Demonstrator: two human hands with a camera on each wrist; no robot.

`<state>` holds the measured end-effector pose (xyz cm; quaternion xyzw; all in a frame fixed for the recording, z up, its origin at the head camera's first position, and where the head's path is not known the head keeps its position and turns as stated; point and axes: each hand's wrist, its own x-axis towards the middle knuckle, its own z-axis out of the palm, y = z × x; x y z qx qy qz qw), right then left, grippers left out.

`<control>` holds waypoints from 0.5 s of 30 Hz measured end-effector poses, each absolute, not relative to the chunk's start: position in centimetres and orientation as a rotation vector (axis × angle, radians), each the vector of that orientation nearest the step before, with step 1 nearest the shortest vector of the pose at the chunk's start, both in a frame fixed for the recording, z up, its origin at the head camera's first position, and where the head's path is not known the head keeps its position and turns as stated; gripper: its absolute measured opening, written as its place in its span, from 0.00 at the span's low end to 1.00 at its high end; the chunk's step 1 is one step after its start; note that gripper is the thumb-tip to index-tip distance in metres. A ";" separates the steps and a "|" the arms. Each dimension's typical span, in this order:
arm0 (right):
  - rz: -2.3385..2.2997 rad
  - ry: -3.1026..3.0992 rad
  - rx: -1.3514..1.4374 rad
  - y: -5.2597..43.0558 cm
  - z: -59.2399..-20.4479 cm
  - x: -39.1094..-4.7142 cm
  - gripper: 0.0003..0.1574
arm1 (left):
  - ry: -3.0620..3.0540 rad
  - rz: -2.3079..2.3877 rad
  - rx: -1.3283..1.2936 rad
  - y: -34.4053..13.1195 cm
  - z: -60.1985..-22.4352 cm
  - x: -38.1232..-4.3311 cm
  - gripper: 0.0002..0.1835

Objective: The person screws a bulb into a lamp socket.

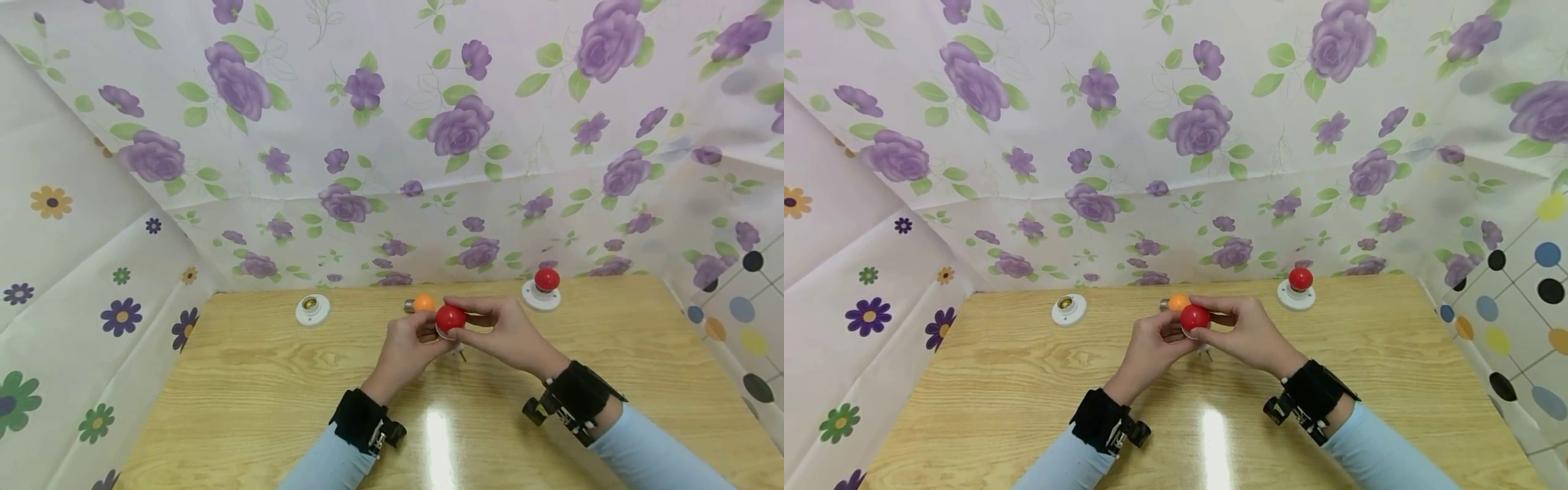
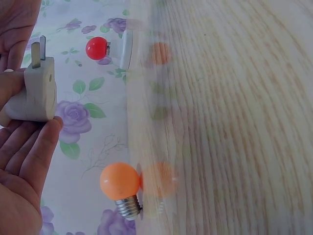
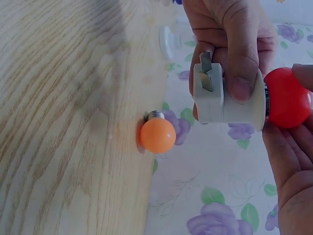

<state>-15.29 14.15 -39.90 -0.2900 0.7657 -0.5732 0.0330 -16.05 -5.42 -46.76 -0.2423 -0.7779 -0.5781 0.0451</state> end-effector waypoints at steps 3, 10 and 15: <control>-1.785 2.349 -0.874 14.1 -39.9 -15.2 0.26 | -2.387 -1.752 -0.739 -5.4 -46.8 -16.1 0.19; -1.910 2.352 -0.760 13.8 -40.6 -15.1 0.25 | -2.374 -1.715 -0.736 -5.3 -46.8 -16.0 0.20; -1.981 2.390 -0.712 13.5 -40.8 -14.9 0.25 | -2.362 -1.721 -0.735 -5.2 -46.9 -16.0 0.21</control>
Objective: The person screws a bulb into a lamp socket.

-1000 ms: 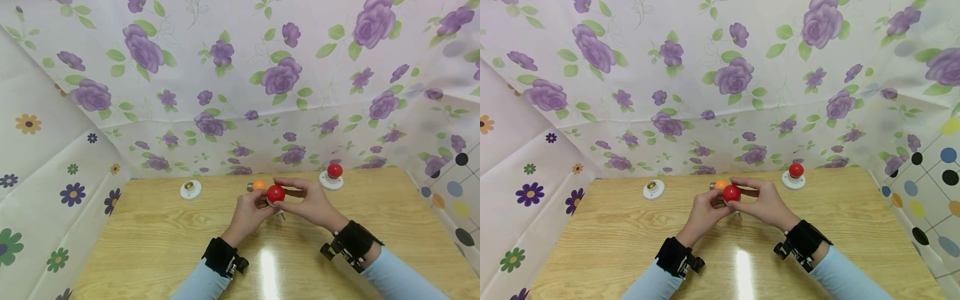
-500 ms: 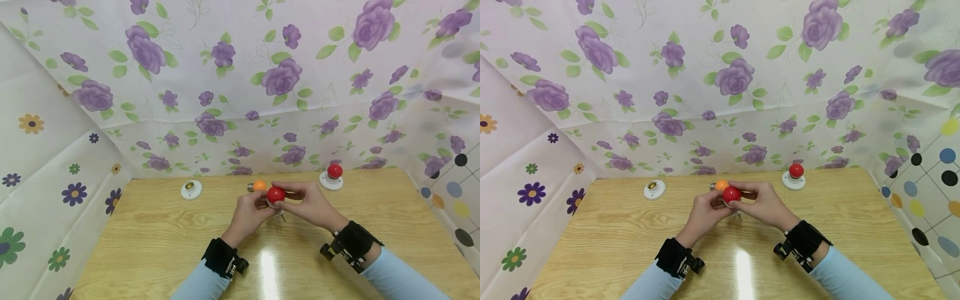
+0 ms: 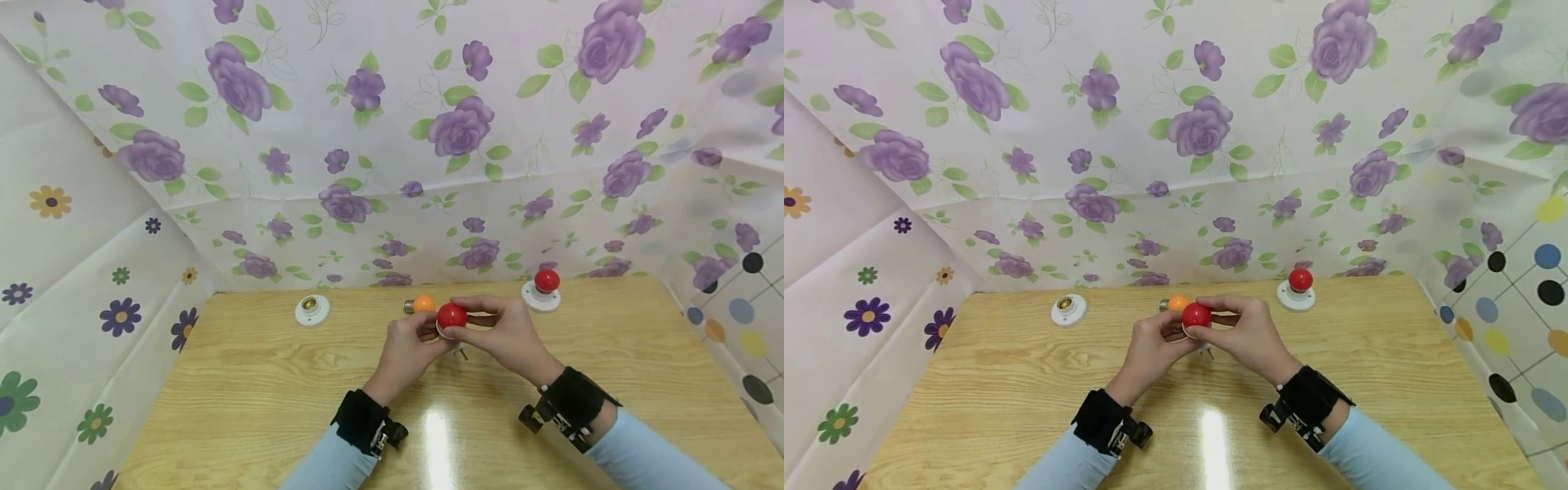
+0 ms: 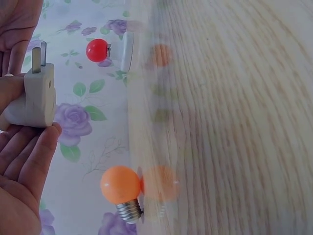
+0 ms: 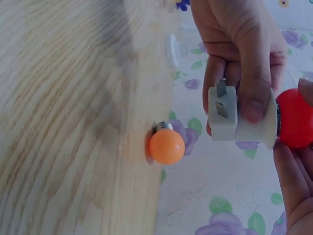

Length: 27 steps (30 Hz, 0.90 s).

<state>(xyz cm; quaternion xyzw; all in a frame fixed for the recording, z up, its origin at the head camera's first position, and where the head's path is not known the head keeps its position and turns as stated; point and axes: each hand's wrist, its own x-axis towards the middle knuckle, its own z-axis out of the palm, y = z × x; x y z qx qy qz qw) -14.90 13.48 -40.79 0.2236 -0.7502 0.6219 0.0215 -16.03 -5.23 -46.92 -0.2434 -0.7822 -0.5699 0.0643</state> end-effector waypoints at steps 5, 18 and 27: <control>1.871 -2.320 0.777 13.7 -40.4 -14.9 0.27 | -2.383 -1.718 -0.719 -5.3 -47.2 -16.1 0.21; 1.773 -2.438 0.950 14.4 -40.0 -15.4 0.28 | -2.357 -1.787 -0.741 -5.3 -47.1 -16.3 0.21; 1.831 -2.433 0.862 14.3 -40.6 -15.5 0.26 | -2.359 -1.770 -0.742 -5.2 -47.3 -16.3 0.20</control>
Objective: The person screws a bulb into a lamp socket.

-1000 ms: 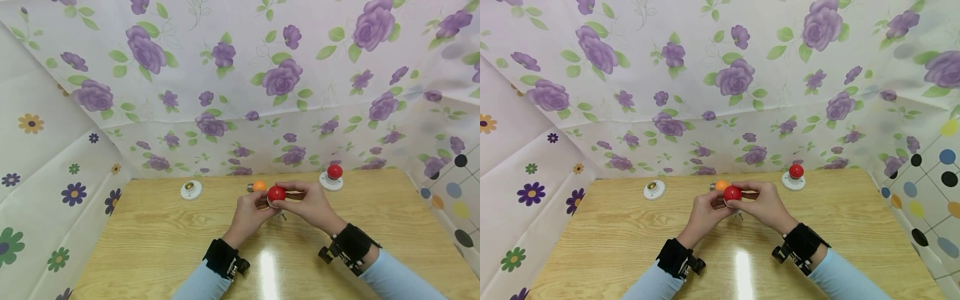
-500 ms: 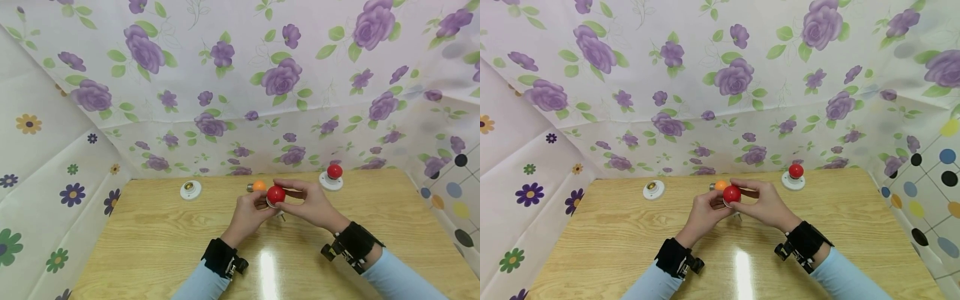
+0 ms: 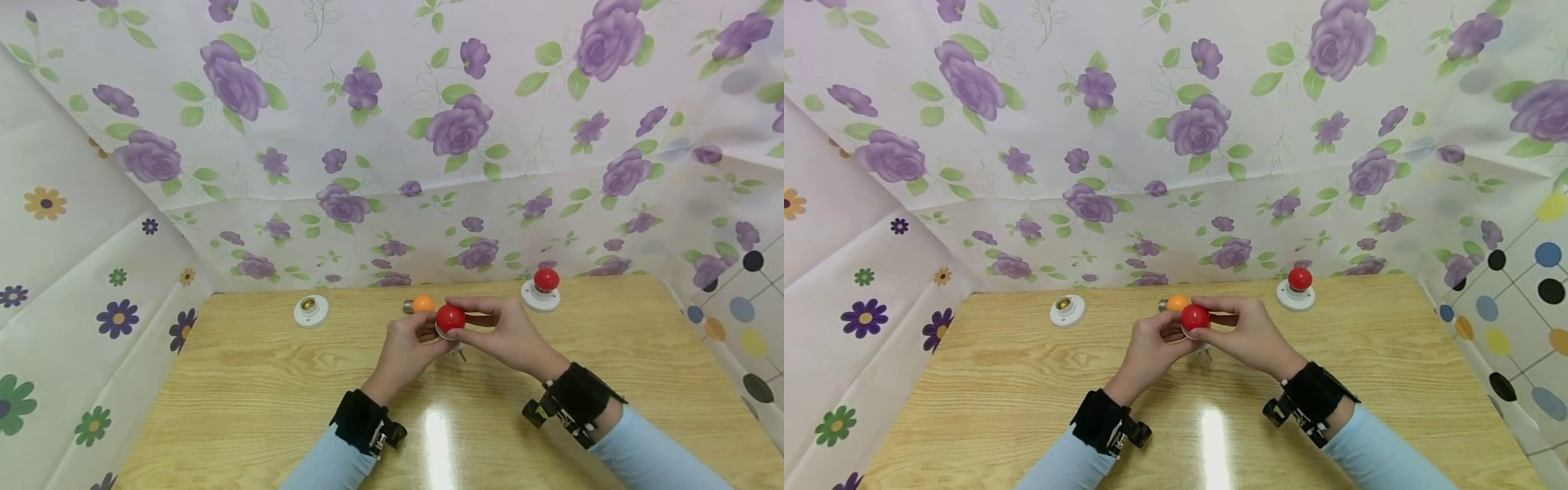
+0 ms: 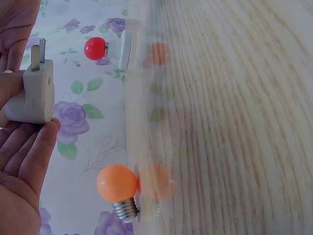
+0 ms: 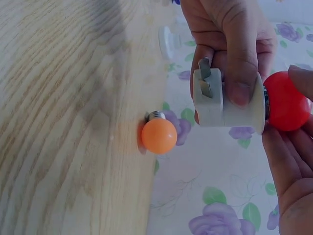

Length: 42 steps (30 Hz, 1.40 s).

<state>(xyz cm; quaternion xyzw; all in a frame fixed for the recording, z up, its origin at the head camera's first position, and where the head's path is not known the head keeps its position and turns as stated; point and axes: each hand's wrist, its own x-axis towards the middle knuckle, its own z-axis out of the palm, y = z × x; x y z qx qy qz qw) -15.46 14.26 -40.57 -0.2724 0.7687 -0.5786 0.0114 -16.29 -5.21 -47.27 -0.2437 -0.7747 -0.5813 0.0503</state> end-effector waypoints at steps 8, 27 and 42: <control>-1.937 2.451 -0.715 13.8 -41.0 -15.2 0.25 | -2.362 -1.743 -0.734 -5.1 -47.2 -16.3 0.21; -1.749 2.392 -0.949 14.3 -39.9 -15.5 0.29 | -2.359 -1.783 -0.722 -5.2 -46.9 -16.3 0.21; -1.852 2.395 -0.873 14.1 -40.1 -15.3 0.23 | -2.347 -1.731 -0.743 -5.2 -47.5 -16.3 0.20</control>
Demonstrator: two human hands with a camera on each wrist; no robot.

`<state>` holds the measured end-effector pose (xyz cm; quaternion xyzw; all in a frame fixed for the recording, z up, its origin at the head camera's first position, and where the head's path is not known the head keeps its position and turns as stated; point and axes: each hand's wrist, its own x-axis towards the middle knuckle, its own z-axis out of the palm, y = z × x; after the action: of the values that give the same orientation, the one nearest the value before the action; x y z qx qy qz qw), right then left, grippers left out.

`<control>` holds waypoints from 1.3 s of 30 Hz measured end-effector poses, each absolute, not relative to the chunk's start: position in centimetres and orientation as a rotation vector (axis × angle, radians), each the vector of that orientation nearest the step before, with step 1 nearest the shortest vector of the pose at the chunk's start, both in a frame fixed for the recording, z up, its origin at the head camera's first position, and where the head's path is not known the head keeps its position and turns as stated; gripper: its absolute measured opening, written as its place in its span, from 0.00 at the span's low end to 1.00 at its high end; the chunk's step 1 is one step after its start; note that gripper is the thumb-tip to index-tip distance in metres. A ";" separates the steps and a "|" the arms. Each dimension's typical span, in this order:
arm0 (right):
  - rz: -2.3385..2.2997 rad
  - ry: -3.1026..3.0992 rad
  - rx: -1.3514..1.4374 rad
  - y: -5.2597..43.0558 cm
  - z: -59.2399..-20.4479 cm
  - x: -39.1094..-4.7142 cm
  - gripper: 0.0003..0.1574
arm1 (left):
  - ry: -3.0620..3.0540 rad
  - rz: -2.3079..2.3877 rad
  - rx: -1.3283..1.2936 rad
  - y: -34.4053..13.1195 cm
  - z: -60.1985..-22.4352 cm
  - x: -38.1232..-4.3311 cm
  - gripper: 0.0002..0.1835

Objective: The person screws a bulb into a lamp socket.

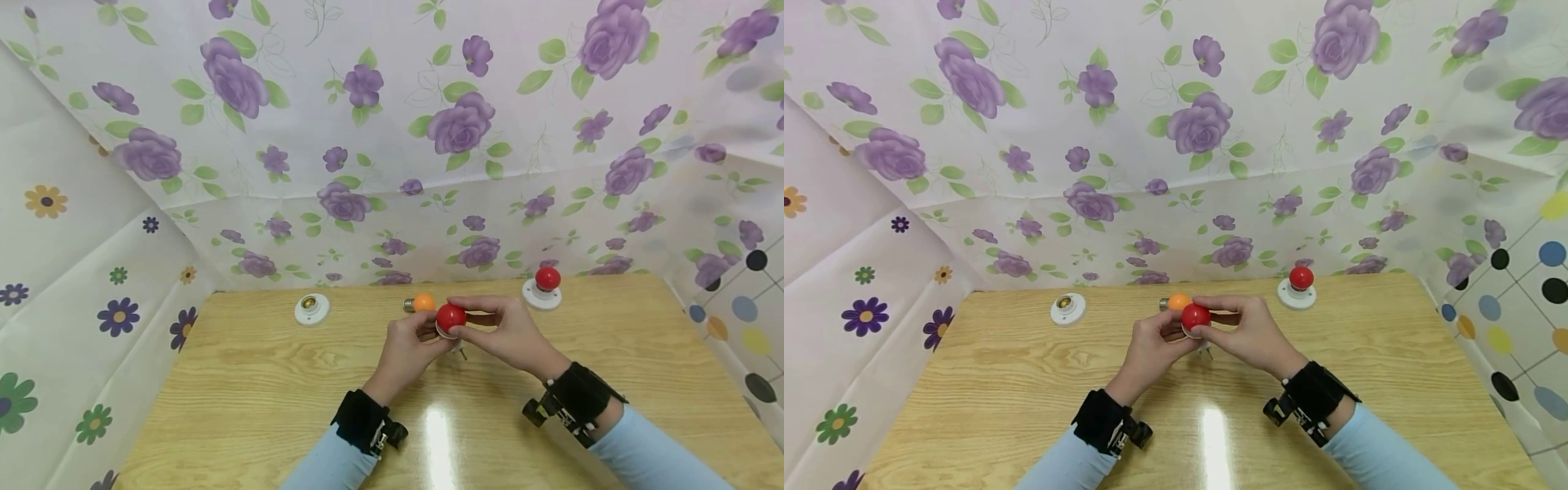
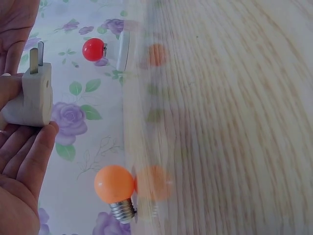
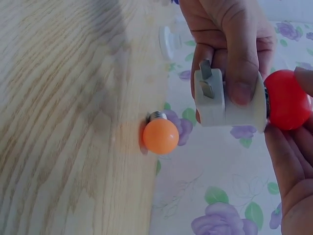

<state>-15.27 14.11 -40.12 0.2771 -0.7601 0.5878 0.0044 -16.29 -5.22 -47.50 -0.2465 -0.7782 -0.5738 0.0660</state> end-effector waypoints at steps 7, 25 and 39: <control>1.838 -2.321 0.749 13.5 -40.5 -14.9 0.23 | -2.350 -1.724 -0.725 -5.2 -47.5 -16.3 0.19; 1.738 -2.455 1.013 14.9 -42.5 -16.7 0.28 | -2.359 -1.778 -0.729 -5.3 -47.2 -16.2 0.21; 1.868 -2.426 0.827 14.4 -42.1 -16.1 0.25 | -2.349 -1.733 -0.734 -5.3 -47.4 -16.2 0.19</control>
<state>-16.11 14.41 -42.12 0.2607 -0.7649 0.5889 -0.0150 -16.22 -5.34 -47.38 -0.2434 -0.7787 -0.5745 0.0656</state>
